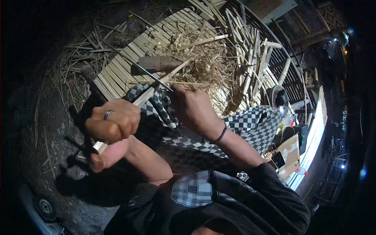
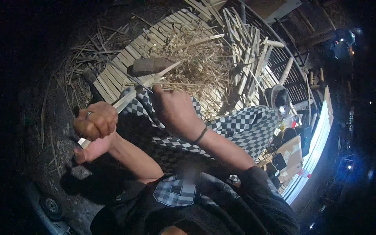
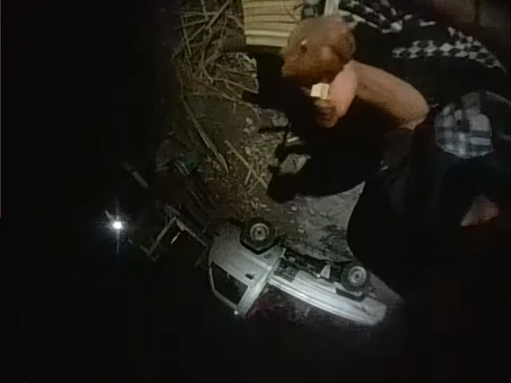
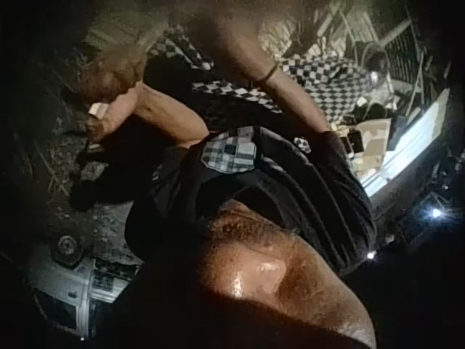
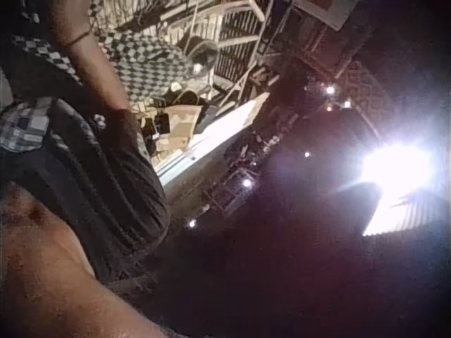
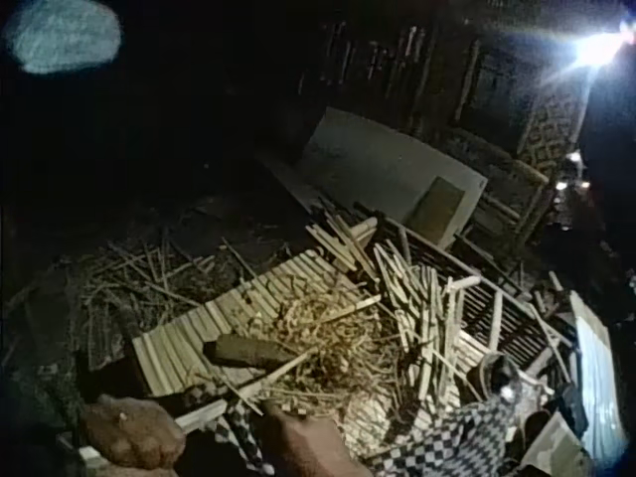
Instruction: The person shaves a bamboo stick using a knife, repeatedly scraping the blade against the wood while holding the stick over a pile of shavings.
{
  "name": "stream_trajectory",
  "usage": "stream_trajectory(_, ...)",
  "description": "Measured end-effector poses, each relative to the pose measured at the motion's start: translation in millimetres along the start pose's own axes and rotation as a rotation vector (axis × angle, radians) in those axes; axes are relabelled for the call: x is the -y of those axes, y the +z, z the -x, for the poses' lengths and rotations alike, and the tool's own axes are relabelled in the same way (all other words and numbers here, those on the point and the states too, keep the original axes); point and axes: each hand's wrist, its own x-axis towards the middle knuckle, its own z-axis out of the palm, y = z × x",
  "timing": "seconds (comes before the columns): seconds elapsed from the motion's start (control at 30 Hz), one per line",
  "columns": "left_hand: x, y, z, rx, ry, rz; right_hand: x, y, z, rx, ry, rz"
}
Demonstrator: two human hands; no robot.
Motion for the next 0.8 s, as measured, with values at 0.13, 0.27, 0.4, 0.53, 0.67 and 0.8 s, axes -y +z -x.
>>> stream_trajectory(0.13,-1,9,-4,0.095,-0.012,0.050,-33,11,-15,0.032,0.042,0.044)
stream_trajectory(0.27,6,7,-8,0.169,0.004,0.065,-39,23,0,-0.027,-0.003,0.155)
stream_trajectory(0.4,2,2,-10,0.178,0.011,0.044,-38,16,-18,0.054,0.121,0.026)
stream_trajectory(0.53,1,4,-9,0.182,0.001,0.053,-31,20,4,-0.051,0.013,0.054)
stream_trajectory(0.67,2,11,-7,0.145,0.003,0.052,-66,30,-16,-0.028,0.125,0.110)
stream_trajectory(0.8,12,14,-9,0.179,0.017,0.090,-51,16,-9,-0.112,0.054,-0.008)
